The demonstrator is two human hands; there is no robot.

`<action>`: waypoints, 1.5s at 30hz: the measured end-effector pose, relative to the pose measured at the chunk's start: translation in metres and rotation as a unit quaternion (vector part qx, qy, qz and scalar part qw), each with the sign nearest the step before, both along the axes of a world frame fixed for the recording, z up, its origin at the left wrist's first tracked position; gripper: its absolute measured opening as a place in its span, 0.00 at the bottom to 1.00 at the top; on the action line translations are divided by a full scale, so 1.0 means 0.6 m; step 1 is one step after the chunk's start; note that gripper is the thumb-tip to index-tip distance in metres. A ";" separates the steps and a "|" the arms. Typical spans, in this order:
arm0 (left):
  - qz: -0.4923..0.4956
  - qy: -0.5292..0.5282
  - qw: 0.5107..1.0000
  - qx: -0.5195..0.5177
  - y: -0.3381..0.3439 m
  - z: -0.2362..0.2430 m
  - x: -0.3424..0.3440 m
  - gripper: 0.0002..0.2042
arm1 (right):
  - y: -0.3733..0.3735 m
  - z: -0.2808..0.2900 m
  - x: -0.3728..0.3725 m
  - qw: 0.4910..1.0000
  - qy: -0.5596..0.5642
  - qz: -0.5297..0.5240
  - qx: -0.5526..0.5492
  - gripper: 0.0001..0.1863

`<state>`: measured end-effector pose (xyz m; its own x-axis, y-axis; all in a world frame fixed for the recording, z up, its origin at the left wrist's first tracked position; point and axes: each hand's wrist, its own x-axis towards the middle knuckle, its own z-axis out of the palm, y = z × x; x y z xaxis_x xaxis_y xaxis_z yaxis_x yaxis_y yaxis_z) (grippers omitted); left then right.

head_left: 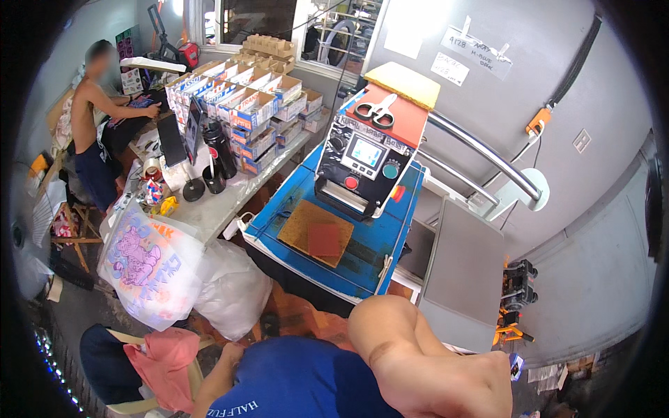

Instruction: The person prepares a white t-shirt on a heat press, cuts a design sheet, and presses the design onto the shirt. They then switch to a black t-shirt, place a small label on it, and prepare to press it. The person uses scissors to cut a design sheet and places it on the black t-shirt.

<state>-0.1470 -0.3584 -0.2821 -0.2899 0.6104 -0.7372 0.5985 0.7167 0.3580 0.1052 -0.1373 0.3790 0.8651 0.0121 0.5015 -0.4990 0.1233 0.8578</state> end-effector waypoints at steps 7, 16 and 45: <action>0.053 0.002 0.997 0.047 0.029 0.010 0.004 0.18 | 0.013 0.005 0.012 0.956 0.250 -0.152 -0.031 0.15; 0.005 0.039 0.997 0.073 0.011 0.031 0.011 0.17 | 0.046 -0.077 0.029 0.980 -0.062 -0.186 -0.047 0.12; -0.030 0.036 0.997 0.055 -0.010 -0.003 0.024 0.19 | 0.016 -0.087 0.023 0.783 -0.605 0.140 0.037 0.30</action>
<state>-0.1324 -0.3646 -0.2837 -0.3000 0.7040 -0.6437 0.6665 0.6374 0.3866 0.1193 -0.1279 0.3270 -0.2744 0.0477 0.9604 -0.9506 -0.1642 -0.2634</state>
